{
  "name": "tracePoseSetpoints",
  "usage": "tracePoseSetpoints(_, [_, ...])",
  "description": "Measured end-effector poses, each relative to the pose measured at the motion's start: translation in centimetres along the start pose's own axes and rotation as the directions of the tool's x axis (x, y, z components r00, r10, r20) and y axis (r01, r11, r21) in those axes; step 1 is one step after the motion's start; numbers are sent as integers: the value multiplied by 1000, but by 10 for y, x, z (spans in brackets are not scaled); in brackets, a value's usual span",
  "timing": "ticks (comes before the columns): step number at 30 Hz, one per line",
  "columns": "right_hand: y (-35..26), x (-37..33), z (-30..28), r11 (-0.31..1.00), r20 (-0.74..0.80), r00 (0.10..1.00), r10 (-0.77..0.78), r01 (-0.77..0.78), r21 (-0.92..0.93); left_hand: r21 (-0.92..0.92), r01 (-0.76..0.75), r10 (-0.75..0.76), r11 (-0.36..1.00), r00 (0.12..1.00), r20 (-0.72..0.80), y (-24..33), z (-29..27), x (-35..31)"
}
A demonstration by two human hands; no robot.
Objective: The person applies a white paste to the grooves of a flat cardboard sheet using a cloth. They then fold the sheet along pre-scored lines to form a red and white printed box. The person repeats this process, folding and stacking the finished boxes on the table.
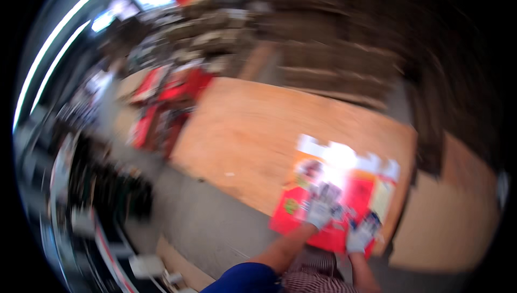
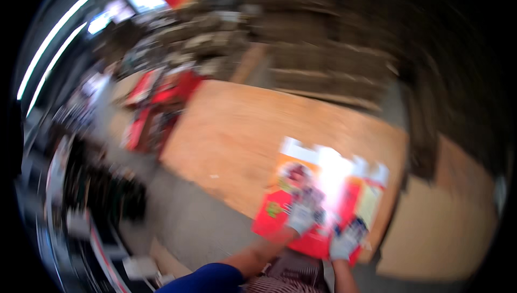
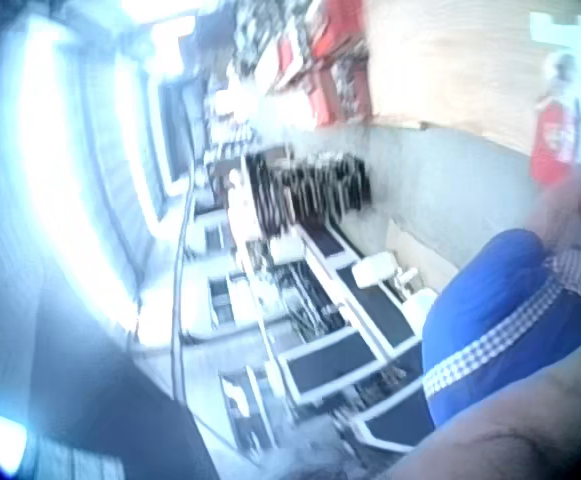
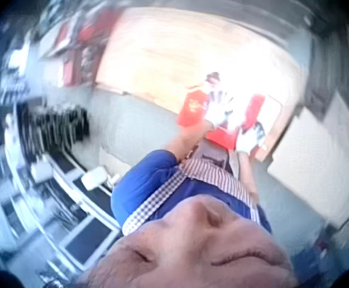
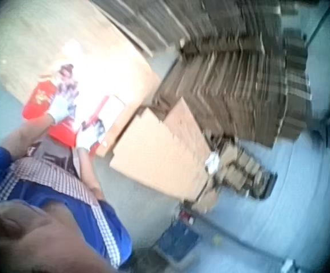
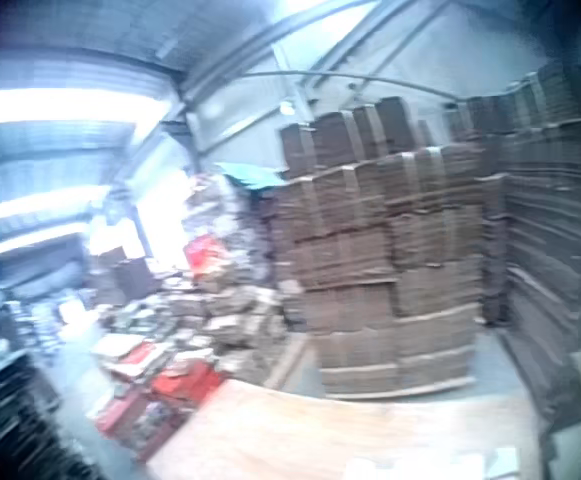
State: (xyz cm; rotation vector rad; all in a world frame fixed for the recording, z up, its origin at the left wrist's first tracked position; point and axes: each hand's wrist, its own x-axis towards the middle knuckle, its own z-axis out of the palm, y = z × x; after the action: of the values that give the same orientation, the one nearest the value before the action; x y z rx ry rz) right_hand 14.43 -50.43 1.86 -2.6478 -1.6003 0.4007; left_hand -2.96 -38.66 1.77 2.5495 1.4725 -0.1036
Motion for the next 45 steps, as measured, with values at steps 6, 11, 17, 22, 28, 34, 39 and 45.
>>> tracePoseSetpoints(6, [11, -53, -7, 955, 101, 951, -294, 296, -11, -58, 155, -160, 986, 983, -93, -8, -11, 2])
tracePoseSetpoints(11, [25, -57, -69, 940, 4, 960, -279, 272, 206, 38, 161, -155, 986, 980, -128, -34, -17, 12])
tracePoseSetpoints(17, [102, 19, -89, 962, 85, 970, 228, -211, -171, -20, 118, -120, 993, 986, -120, -42, -28, 8])
tracePoseSetpoints(22, [90, 39, -92, 925, 211, 927, 309, -241, -295, -21, 146, -147, 989, 988, -55, -48, -37, 4])
tracePoseSetpoints(28, [110, 34, -76, 942, 191, 946, 261, -206, -266, -67, 111, -117, 992, 988, -103, -48, -35, 8])
tracePoseSetpoints(34, [119, 15, -174, 961, -61, 992, 108, -120, -248, -82, 102, -113, 991, 984, -140, -47, -28, 7])
tracePoseSetpoints(39, [65, -31, -355, 991, -531, 838, -126, 136, -21, -126, 116, -132, 985, 983, -130, -53, -29, 6])
tracePoseSetpoints(45, [61, -60, -411, 514, -439, 835, 332, 230, 826, -331, 26, -131, 943, 945, -299, -66, -25, 0])
